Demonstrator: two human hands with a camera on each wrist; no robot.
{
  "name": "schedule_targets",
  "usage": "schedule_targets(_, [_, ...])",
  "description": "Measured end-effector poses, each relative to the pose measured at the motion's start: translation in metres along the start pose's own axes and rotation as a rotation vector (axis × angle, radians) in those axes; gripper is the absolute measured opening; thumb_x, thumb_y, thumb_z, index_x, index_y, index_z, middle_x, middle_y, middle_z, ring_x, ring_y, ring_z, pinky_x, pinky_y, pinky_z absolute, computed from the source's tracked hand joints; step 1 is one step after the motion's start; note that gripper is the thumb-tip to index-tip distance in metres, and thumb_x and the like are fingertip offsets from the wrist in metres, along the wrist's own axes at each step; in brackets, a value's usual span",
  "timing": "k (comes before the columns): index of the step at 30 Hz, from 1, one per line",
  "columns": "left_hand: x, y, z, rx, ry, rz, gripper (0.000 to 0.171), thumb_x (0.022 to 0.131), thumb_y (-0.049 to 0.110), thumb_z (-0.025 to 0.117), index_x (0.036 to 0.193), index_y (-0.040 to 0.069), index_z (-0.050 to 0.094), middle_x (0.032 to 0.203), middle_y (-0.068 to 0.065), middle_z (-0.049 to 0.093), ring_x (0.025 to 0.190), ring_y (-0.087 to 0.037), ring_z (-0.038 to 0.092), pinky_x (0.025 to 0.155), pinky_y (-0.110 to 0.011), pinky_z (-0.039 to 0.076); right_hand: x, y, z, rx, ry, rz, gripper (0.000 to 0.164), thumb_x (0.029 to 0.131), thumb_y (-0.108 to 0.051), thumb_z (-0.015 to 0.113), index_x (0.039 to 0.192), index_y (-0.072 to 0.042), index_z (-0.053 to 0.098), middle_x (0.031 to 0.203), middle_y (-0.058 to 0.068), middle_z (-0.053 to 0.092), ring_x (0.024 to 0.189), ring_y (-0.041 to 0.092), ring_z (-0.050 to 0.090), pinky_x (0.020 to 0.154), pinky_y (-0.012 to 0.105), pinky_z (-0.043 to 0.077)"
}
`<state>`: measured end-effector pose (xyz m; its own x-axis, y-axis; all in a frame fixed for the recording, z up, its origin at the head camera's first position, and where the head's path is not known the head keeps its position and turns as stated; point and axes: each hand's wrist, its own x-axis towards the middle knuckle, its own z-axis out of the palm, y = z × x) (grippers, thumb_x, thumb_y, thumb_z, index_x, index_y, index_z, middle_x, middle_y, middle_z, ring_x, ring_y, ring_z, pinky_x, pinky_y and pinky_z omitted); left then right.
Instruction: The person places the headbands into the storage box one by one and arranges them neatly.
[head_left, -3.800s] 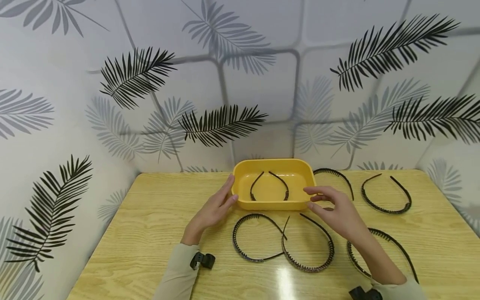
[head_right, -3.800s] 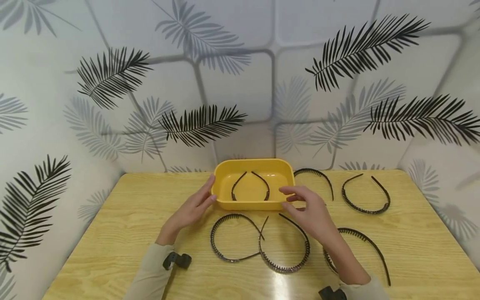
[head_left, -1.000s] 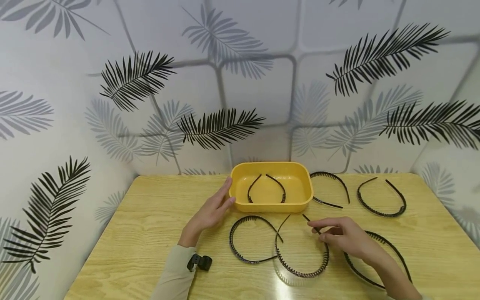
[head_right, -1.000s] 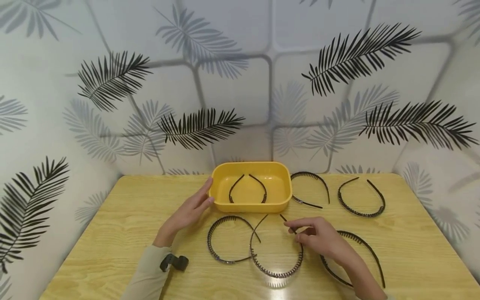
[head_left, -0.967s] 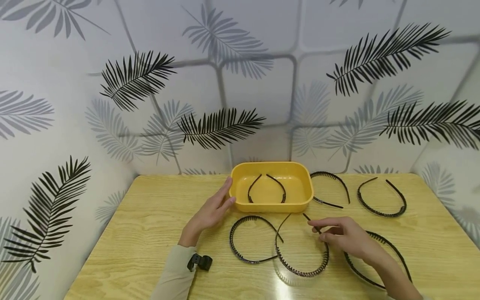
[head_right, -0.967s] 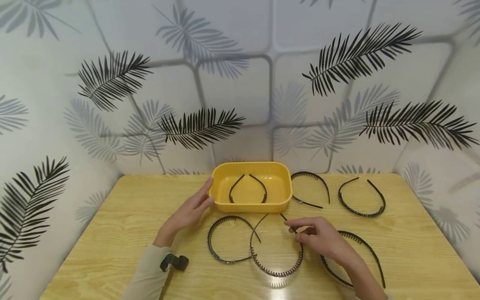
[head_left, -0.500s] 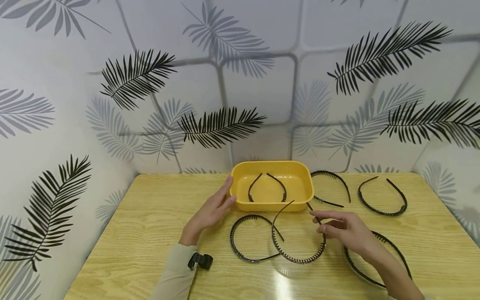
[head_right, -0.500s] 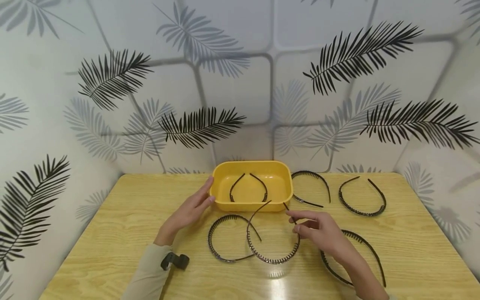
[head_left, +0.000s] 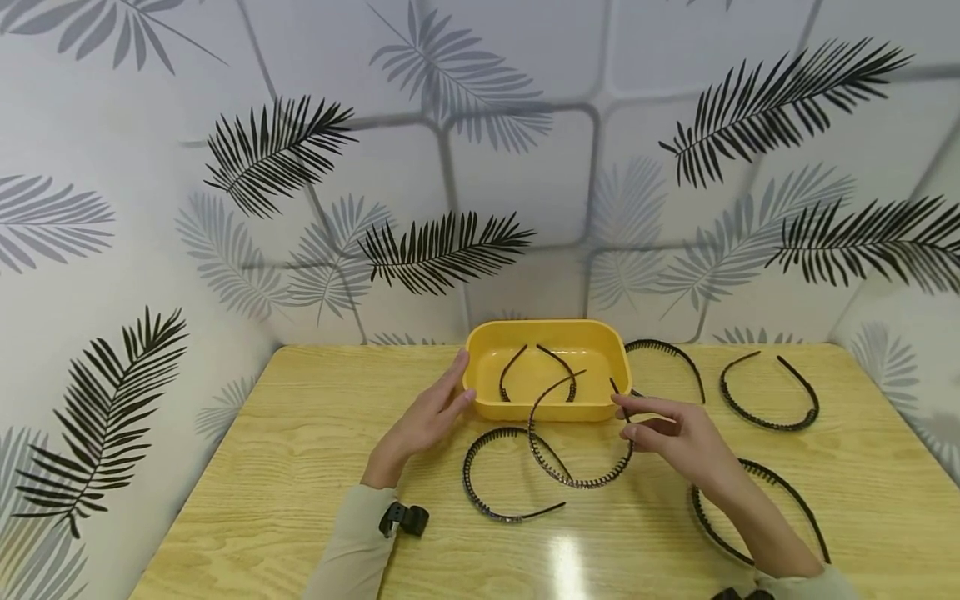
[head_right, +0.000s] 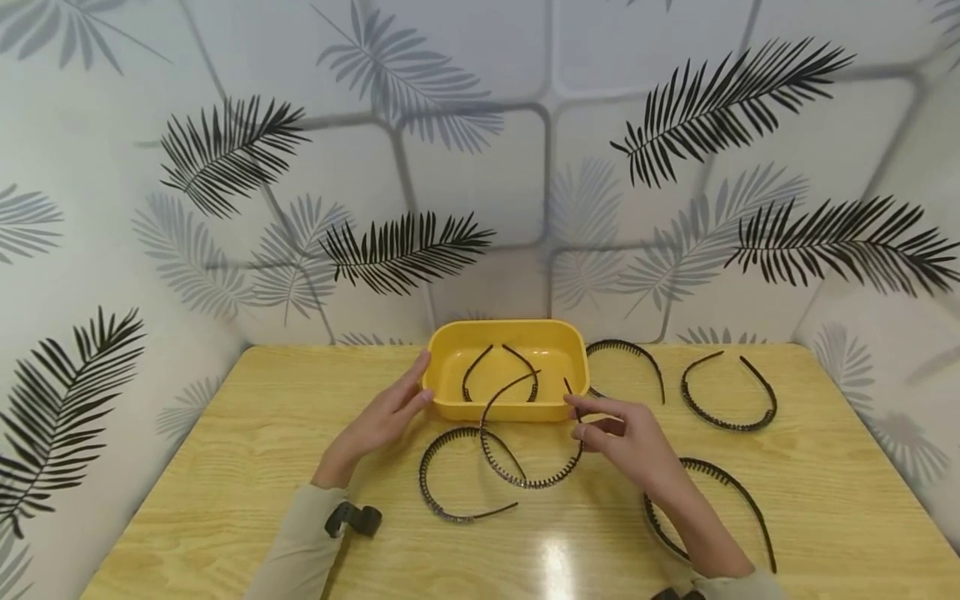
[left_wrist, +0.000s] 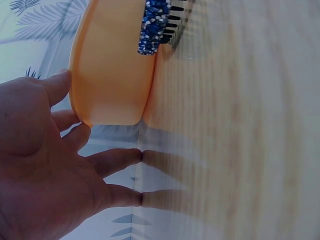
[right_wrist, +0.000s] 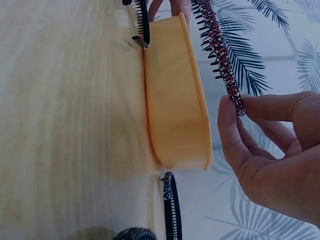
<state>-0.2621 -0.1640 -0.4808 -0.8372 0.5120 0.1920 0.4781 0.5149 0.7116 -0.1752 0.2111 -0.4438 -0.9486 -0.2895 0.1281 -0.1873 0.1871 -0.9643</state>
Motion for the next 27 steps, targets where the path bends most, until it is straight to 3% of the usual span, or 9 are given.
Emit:
schedule_targets(4, [0.0, 0.001, -0.001, -0.009, -0.009, -0.006, 0.064, 0.113, 0.023, 0.044, 0.163, 0.0, 0.013, 0.171, -0.016, 0.008, 0.156, -0.027, 0.011, 0.126, -0.044, 0.014, 0.013, -0.007, 0.002, 0.0, 0.012, 0.026, 0.043, 0.1, -0.005, 0.067, 0.142, 0.004, 0.059, 0.131, 0.025, 0.063, 0.105, 0.017, 0.072, 0.085, 0.036, 0.061])
schedule_targets(11, [0.0, 0.0, -0.001, -0.014, -0.009, 0.003, 0.064, 0.112, 0.022, 0.044, 0.163, 0.0, 0.013, 0.17, -0.017, 0.009, 0.156, -0.028, 0.011, 0.126, -0.044, 0.014, 0.038, -0.015, 0.002, 0.025, 0.044, 0.045, 0.044, 0.1, -0.004, 0.067, 0.142, 0.005, 0.058, 0.125, 0.023, 0.064, 0.105, 0.016, 0.071, 0.087, 0.035, 0.061])
schedule_targets(19, [0.001, 0.001, -0.001, -0.014, -0.002, 0.0, 0.064, 0.112, 0.021, 0.045, 0.163, -0.001, 0.013, 0.17, -0.017, 0.009, 0.156, -0.027, 0.011, 0.126, -0.043, 0.014, 0.068, -0.017, 0.011, 0.074, 0.089, 0.146, 0.047, 0.1, -0.002, 0.066, 0.144, 0.009, 0.053, 0.128, 0.029, 0.06, 0.102, 0.016, 0.071, 0.087, 0.033, 0.06])
schedule_targets(27, [0.0, 0.0, -0.002, -0.012, -0.002, 0.007, 0.064, 0.112, 0.021, 0.045, 0.163, -0.001, 0.013, 0.17, -0.019, 0.009, 0.156, -0.029, 0.012, 0.126, -0.045, 0.014, 0.089, -0.009, 0.021, 0.038, 0.126, 0.228, 0.047, 0.101, -0.002, 0.063, 0.145, 0.009, 0.052, 0.126, 0.027, 0.058, 0.1, 0.02, 0.071, 0.086, 0.03, 0.06])
